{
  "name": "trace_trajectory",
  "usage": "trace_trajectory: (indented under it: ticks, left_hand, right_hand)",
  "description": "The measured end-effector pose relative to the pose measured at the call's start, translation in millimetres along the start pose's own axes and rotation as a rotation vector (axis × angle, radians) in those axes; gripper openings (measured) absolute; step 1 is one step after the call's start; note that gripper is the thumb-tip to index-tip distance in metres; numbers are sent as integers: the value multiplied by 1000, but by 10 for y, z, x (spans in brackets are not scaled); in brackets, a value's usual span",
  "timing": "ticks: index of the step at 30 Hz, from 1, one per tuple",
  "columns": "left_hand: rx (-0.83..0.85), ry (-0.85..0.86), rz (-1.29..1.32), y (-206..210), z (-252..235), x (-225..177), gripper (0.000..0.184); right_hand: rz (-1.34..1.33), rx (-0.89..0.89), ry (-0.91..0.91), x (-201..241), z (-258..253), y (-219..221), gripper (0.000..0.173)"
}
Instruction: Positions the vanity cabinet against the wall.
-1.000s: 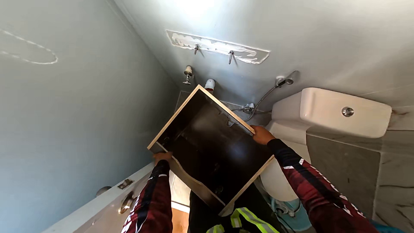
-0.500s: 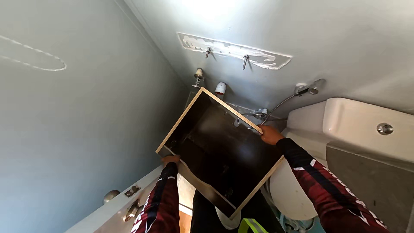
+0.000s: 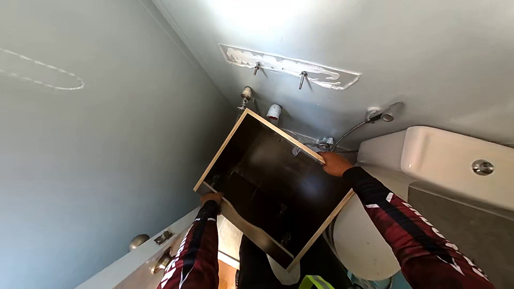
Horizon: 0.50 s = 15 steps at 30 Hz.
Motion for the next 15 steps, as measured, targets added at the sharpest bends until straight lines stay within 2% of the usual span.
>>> trace_trajectory:
  ticks: [4, 8, 11, 13, 15]
  left_hand:
    - [70, 62, 41, -61, -68, -19, 70]
    - [55, 51, 0, -99, 15, 9, 68]
    - [99, 47, -13, -97, -10, 20, 74]
    - [94, 82, -117, -160, -2, -26, 78]
    - [-36, 159, -368, -348, 201, -229, 75]
  right_hand:
    - [-28, -33, -6, -14, 65, -11, 47]
    - [-37, -21, -12, 22, 102, 16, 43]
    - [-30, -21, -10, 32, 98, 11, 41]
    - [-35, -26, -13, 21, 82, 28, 40]
    - [-26, -31, -17, 9, 76, 25, 40]
Point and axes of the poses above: each hand's wrist, its own z-axis away from the middle knuckle, its own y-axis out of the palm, x = y × z, the point moved 8 cm from there along -z, towards the middle knuckle, and after that the axes turned 4 degrees about x, right-handed, at the moved point
